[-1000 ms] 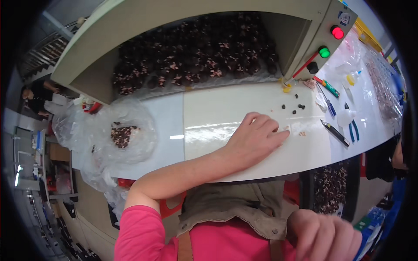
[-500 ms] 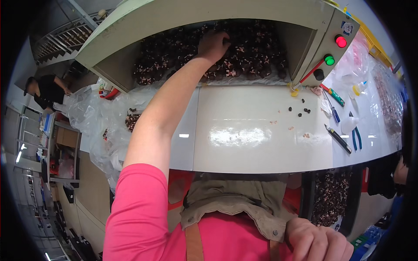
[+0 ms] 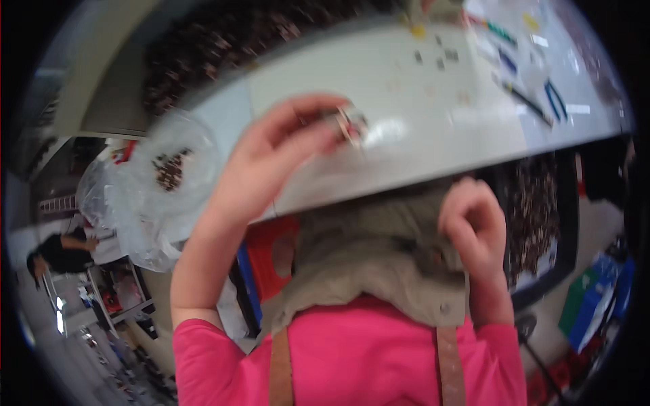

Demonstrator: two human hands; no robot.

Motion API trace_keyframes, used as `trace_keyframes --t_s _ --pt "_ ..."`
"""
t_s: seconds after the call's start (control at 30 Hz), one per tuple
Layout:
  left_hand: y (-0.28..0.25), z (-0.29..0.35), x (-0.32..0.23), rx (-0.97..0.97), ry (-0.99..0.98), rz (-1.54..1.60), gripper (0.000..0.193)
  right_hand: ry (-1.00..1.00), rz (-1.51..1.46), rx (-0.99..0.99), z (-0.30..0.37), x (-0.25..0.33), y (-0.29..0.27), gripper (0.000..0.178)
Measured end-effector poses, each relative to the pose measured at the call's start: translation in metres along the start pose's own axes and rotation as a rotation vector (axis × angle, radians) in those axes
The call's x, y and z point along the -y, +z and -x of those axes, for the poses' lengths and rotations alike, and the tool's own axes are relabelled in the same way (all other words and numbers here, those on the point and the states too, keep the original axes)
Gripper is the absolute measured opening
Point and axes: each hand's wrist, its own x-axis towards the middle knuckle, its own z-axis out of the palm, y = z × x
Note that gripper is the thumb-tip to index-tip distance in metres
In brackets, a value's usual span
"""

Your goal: Assembling small toy components at a factory workbench.

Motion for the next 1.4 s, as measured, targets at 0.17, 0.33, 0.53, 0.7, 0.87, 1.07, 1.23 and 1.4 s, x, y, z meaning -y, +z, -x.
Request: trace_keyframes --t_s 0.17,0.33,0.53,0.7,0.87,1.07,1.23,1.4 --pt "0.090 -0.003 0.317 0.109 -0.269 0.168 0.034 0.259 -0.068 0.055 0.094 -0.277 -0.077 0.051" --pt "0.120 -0.043 0.442 0.072 -0.252 0.337 0.032 0.338 0.020 0.028 0.114 -0.371 -0.108 0.042" --pt "0.110 -0.062 0.504 -0.007 -0.249 0.283 0.032 0.301 0.040 0.032 0.109 -0.446 -0.121 0.033" --pt "0.065 -0.063 0.540 0.005 -0.207 0.309 0.034 0.334 0.067 0.063 0.090 -0.485 -0.084 0.034" --pt "0.023 -0.079 0.581 0.011 -0.244 0.288 0.035 0.282 0.111 0.103 0.072 -0.541 -0.061 0.034" --pt "0.018 -0.089 0.589 0.029 -0.289 0.316 0.038 0.248 0.055 -0.057 0.071 -0.557 -0.054 0.039" --pt "0.019 -0.092 0.584 0.038 -0.288 0.300 0.040 0.223 0.133 -0.024 0.067 -0.557 -0.058 0.043" --pt "0.010 -0.089 0.593 0.065 -0.258 0.291 0.041 0.191 0.198 -0.007 0.067 -0.568 -0.052 0.041"
